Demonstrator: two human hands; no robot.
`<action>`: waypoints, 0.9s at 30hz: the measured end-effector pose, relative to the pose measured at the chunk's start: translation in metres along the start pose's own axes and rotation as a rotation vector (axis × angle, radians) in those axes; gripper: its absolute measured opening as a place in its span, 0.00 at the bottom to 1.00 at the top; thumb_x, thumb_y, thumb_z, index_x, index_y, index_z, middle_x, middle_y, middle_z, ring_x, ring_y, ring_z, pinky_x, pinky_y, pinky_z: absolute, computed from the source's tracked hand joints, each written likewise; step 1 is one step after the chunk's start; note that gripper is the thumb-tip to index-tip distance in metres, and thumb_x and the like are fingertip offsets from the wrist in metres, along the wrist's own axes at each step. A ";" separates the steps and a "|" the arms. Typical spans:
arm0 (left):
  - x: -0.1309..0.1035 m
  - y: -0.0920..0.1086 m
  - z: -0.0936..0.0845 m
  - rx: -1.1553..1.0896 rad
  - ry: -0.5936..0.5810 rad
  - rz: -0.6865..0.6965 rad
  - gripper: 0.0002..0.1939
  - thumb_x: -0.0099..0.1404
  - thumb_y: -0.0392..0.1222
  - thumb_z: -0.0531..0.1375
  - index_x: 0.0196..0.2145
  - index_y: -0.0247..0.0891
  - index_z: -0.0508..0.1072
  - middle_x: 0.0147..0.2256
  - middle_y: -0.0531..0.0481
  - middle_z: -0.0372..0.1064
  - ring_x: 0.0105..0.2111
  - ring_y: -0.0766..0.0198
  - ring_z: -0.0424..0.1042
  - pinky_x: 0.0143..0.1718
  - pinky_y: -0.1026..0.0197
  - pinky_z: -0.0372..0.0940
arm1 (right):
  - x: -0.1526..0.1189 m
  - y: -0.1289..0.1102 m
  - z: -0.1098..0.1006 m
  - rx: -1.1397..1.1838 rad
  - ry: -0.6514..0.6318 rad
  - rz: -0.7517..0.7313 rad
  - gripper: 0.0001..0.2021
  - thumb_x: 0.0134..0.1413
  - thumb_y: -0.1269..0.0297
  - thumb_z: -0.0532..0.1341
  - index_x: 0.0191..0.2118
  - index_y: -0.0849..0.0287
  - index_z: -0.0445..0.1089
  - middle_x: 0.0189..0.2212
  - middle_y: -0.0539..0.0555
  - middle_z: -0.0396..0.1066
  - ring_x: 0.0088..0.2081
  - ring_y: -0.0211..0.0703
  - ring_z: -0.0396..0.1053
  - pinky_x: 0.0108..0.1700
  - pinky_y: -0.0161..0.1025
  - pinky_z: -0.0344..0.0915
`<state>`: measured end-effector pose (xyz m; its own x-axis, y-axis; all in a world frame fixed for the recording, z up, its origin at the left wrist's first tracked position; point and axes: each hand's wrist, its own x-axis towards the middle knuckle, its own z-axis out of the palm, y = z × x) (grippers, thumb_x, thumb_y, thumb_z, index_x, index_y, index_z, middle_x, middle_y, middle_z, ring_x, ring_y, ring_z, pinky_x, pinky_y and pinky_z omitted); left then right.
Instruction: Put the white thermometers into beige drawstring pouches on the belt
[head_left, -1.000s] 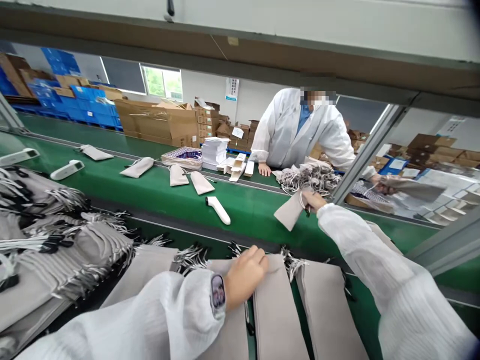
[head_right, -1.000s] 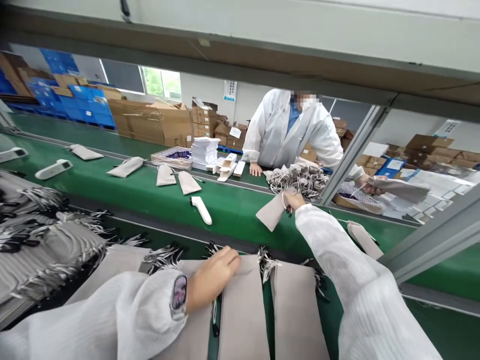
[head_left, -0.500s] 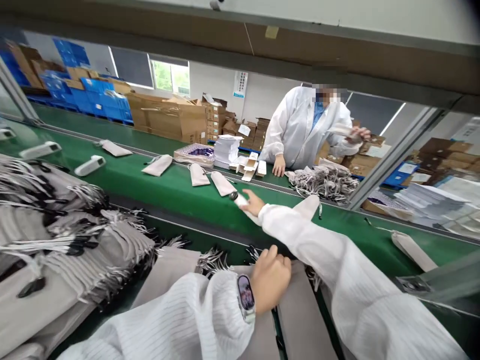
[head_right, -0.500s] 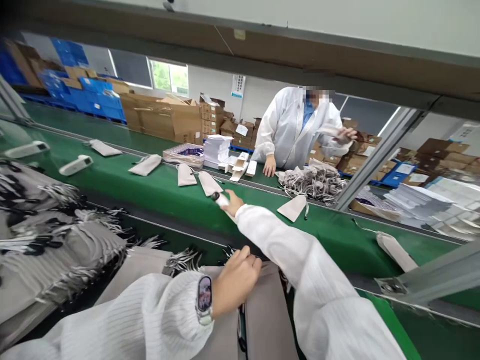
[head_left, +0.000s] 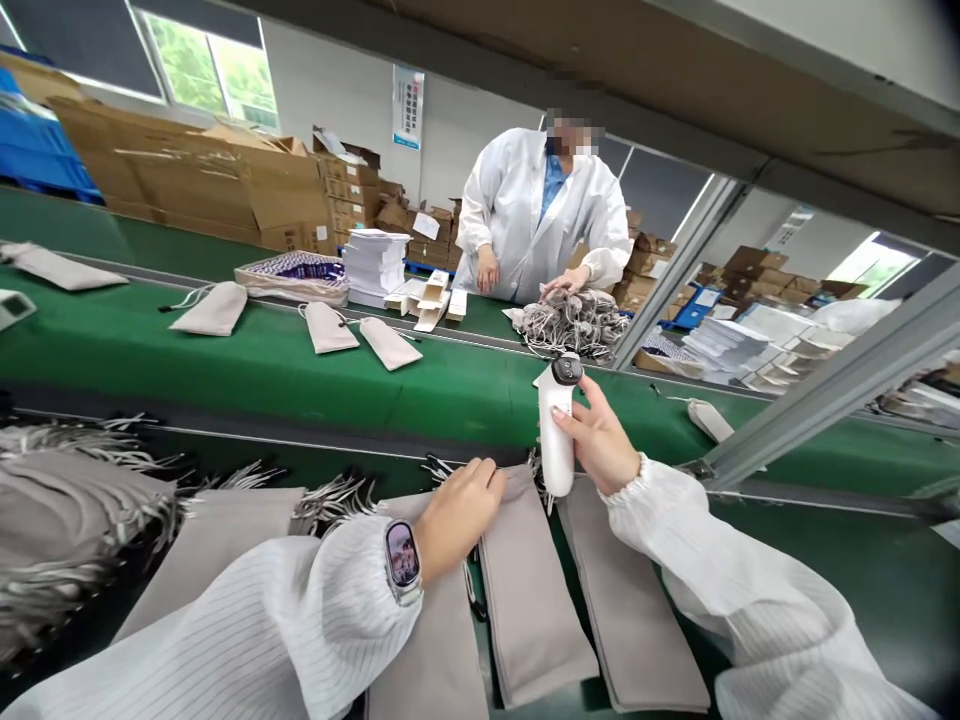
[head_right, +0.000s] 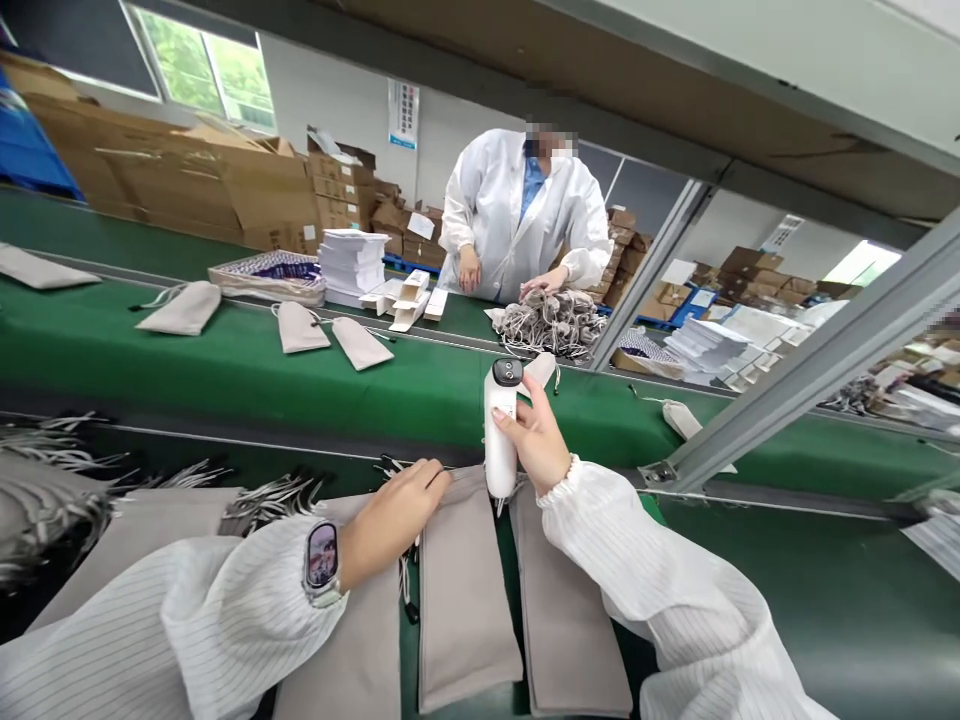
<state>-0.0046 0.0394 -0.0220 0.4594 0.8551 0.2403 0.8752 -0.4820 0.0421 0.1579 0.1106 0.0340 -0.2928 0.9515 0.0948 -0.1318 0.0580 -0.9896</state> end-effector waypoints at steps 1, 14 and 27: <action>0.000 0.000 0.000 0.013 -0.008 0.004 0.10 0.60 0.24 0.47 0.31 0.35 0.62 0.33 0.48 0.59 0.33 0.61 0.60 0.32 0.60 0.58 | 0.001 0.004 0.001 0.030 0.018 -0.015 0.35 0.41 0.61 0.62 0.54 0.46 0.45 0.34 0.49 0.64 0.31 0.40 0.65 0.34 0.42 0.65; 0.001 0.007 0.007 0.128 -0.050 -0.048 0.09 0.61 0.25 0.46 0.33 0.33 0.62 0.30 0.46 0.61 0.31 0.60 0.63 0.33 0.59 0.61 | 0.003 0.042 0.003 0.168 0.192 -0.128 0.34 0.44 0.61 0.60 0.55 0.45 0.42 0.38 0.51 0.63 0.33 0.40 0.65 0.35 0.43 0.67; 0.003 0.009 0.011 0.157 -0.028 0.055 0.07 0.62 0.29 0.48 0.30 0.35 0.63 0.30 0.48 0.62 0.33 0.59 0.60 0.33 0.59 0.57 | 0.004 0.043 0.002 0.204 0.203 -0.137 0.33 0.44 0.62 0.60 0.55 0.45 0.42 0.38 0.51 0.63 0.33 0.41 0.66 0.33 0.42 0.67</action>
<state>0.0060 0.0398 -0.0314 0.5092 0.8344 0.2109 0.8606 -0.4942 -0.1228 0.1487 0.1160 -0.0082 -0.0674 0.9811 0.1814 -0.3505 0.1470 -0.9250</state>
